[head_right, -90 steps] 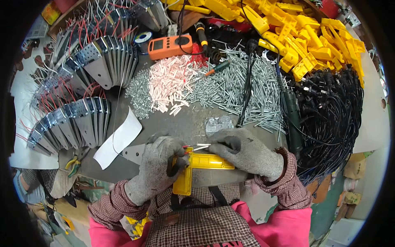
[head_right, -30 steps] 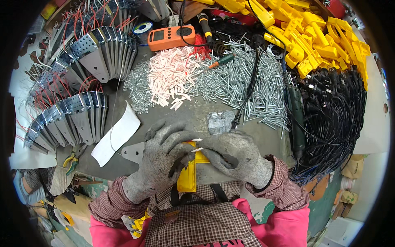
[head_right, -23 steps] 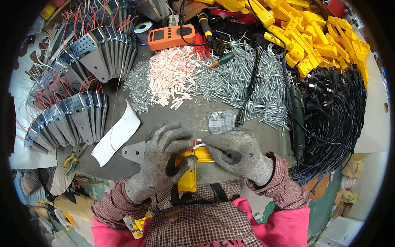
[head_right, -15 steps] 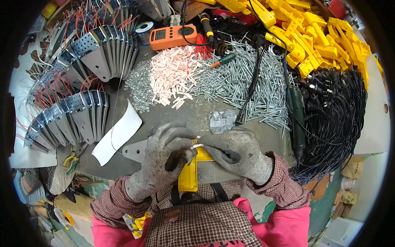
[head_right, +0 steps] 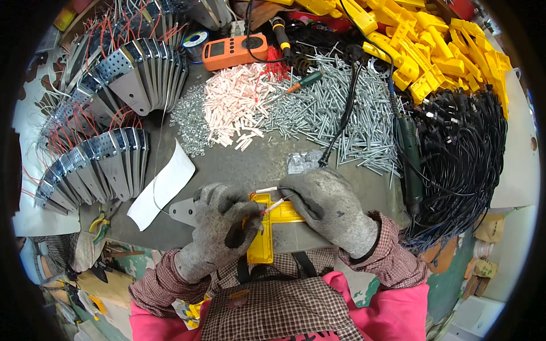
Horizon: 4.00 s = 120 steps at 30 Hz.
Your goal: The person assembles electrical tools by connecting wires into the casing, soldering electrical connections with a soldering iron, and securing the plastic housing with screws using an electric screwdriver.
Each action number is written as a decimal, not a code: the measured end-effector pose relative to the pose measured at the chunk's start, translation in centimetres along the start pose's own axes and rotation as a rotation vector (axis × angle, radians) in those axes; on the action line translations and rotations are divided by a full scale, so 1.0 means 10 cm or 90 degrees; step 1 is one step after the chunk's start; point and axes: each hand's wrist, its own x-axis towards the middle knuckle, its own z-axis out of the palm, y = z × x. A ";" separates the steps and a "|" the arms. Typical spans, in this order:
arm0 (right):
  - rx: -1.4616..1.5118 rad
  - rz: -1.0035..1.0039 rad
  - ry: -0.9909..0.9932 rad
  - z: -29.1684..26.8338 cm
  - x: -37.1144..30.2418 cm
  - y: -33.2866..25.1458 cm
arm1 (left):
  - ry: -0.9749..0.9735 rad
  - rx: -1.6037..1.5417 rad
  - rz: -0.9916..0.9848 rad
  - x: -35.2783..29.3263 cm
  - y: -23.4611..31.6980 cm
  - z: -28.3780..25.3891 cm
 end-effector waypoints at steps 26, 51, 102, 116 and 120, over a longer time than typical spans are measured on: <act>-0.023 0.033 -0.067 0.39 0.21 0.34 | -0.119 0.189 -0.028 0.02 0.25 -0.09; 0.177 -0.087 -0.153 0.41 0.05 0.58 | 0.001 0.223 0.070 -0.02 0.18 0.01; -0.160 -0.130 -0.110 -1.07 1.00 -0.17 | -0.042 0.222 -0.026 -0.26 -0.17 -0.02; 0.104 -0.004 -0.032 0.15 0.64 -0.42 | -0.024 0.221 0.004 -0.35 -0.23 0.04; 0.064 -0.056 -0.029 0.15 0.63 -0.36 | -0.018 0.190 0.028 -0.31 -0.22 0.03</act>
